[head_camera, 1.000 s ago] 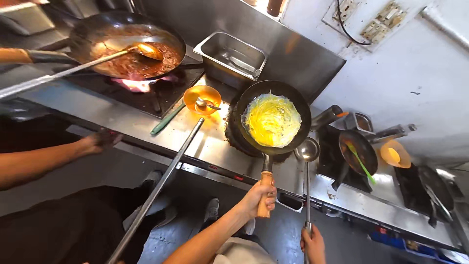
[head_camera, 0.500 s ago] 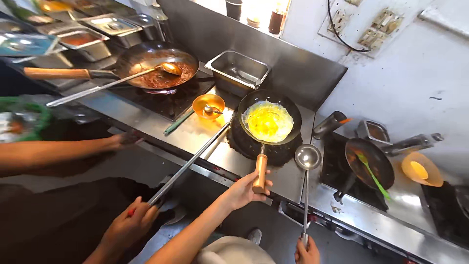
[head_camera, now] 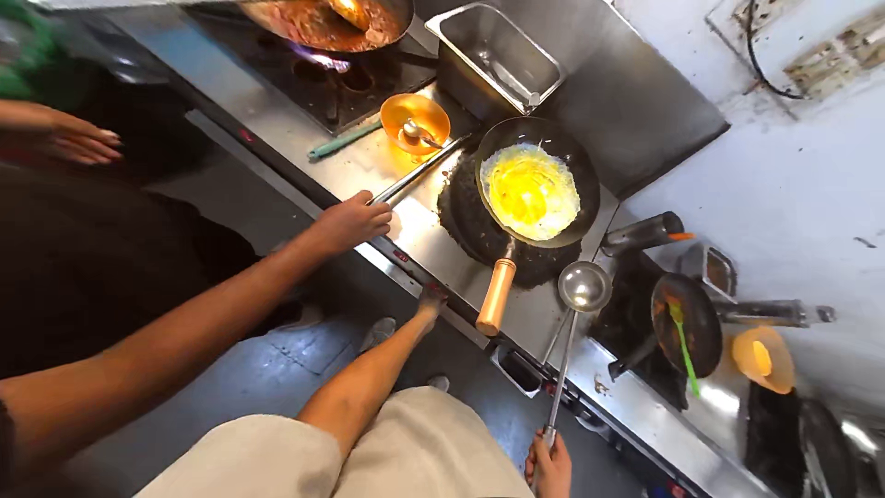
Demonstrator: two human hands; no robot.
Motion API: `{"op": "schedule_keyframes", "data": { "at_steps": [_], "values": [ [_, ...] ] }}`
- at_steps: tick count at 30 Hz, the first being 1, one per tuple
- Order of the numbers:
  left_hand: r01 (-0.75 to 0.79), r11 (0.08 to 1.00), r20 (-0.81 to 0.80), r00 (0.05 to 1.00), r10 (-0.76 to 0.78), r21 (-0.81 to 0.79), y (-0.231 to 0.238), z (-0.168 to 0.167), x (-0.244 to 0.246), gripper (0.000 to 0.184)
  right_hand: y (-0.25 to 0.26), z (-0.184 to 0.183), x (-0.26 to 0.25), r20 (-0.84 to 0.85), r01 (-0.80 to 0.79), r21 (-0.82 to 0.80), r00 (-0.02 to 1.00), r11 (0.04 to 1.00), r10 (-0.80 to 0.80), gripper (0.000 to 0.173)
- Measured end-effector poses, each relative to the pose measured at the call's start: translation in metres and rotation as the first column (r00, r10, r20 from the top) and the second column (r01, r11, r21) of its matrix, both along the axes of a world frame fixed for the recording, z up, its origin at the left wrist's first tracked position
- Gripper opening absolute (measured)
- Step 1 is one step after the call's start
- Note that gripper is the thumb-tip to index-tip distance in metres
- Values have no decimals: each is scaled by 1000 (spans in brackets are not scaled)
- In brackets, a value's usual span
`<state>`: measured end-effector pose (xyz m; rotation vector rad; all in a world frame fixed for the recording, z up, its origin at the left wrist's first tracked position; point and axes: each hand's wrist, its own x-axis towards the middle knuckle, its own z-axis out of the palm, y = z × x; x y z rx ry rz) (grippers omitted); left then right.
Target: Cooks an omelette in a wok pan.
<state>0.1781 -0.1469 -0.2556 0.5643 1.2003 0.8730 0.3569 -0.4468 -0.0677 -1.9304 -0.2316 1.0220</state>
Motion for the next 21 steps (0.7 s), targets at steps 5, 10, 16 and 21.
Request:
{"op": "schedule_keyframes", "data": {
  "at_steps": [5,10,16,21],
  "values": [
    [-11,973,-30,1000,4,-231,18,-1,6,44,7,7,-3,29,-5,-26,1000,1000,6,15],
    [-13,957,34,999,24,-289,23,8,-3,43,17,2,-20,42,21,-14,999,1000,-20,14],
    [48,941,44,998,-36,-336,29,9,-11,43,24,-11,-32,27,67,16,997,998,-67,13],
    [296,850,39,950,-311,-436,36,45,-34,52,32,-18,-29,-70,25,-92,997,995,-31,24]
  ]
}}
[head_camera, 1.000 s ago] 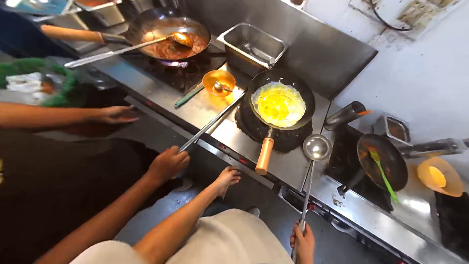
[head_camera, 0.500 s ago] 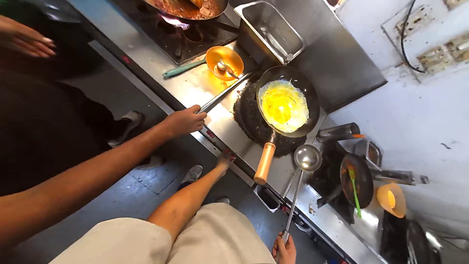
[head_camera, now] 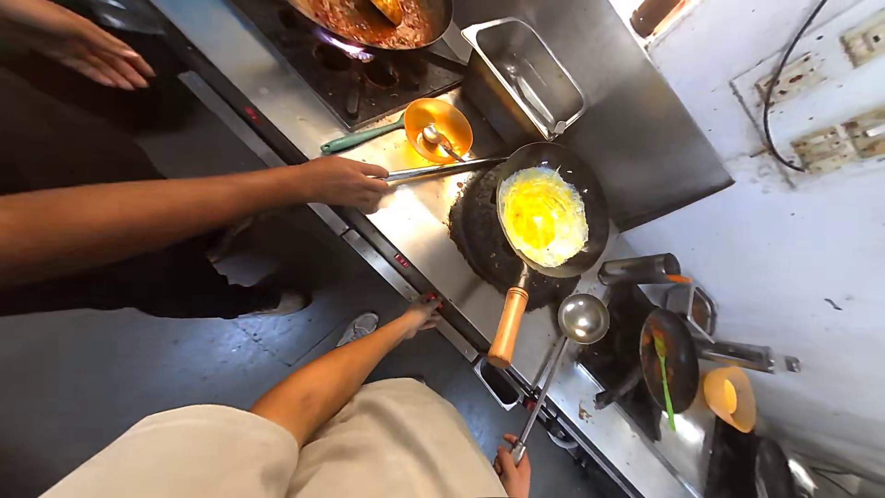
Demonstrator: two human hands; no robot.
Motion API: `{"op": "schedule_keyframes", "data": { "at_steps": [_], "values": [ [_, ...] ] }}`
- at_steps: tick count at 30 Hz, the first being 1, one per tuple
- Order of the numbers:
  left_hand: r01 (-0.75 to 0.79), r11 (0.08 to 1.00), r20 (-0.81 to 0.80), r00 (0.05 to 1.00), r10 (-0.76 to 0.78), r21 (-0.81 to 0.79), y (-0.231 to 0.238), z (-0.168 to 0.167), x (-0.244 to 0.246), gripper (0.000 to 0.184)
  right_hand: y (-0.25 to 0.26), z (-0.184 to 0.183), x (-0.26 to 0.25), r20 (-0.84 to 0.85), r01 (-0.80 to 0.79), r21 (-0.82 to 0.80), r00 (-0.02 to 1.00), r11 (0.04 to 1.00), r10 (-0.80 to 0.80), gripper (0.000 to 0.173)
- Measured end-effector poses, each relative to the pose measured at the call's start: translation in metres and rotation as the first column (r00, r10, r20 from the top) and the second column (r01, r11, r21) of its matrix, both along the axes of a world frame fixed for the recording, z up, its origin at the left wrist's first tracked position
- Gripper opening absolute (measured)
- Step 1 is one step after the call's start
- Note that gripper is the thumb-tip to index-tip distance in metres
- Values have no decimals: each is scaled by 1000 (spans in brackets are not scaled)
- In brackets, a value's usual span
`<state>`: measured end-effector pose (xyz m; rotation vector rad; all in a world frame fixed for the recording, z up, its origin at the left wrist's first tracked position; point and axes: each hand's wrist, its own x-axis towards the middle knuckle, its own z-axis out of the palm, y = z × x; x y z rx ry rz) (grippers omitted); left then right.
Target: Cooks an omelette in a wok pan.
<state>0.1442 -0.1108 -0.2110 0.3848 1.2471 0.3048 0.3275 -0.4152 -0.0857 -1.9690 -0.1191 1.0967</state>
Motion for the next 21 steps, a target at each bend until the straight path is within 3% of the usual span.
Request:
{"op": "schedule_keyframes", "data": {
  "at_steps": [3,5,6,8,10,11,12,15,16,19,21],
  "values": [
    [367,930,-21,930,-366,15,-2,15,-18,47,2,-10,2,-44,-5,18,999,1000,6,19],
    [609,774,16,784,-620,173,-7,34,-21,37,1,-17,4,-21,-22,74,1000,997,23,16],
    [654,706,42,725,-688,274,-13,50,-21,34,2,-15,5,-7,-44,120,999,992,45,16],
    [620,647,118,675,-728,444,-28,85,-18,33,19,24,-10,-6,-83,133,996,988,84,16],
    [507,670,256,660,-707,542,-33,109,-10,43,70,89,-53,117,-66,-125,990,990,81,17],
    [440,702,337,653,-678,561,-35,114,-4,46,75,104,-60,134,-142,-112,978,983,157,14],
    [379,724,390,651,-652,576,-36,118,1,47,74,109,-61,163,-220,-103,958,970,234,14],
    [253,747,465,649,-603,615,-45,113,18,51,90,124,-70,248,-233,-421,900,877,358,23],
    [220,754,479,656,-584,619,-48,111,19,50,81,115,-61,263,-249,-436,884,865,387,24],
    [159,819,464,757,-459,551,-54,93,17,38,56,100,-38,313,-425,-254,814,869,489,20],
    [132,883,449,822,-351,450,-49,80,6,35,84,135,-68,204,-312,-521,858,794,471,25]
  ]
}}
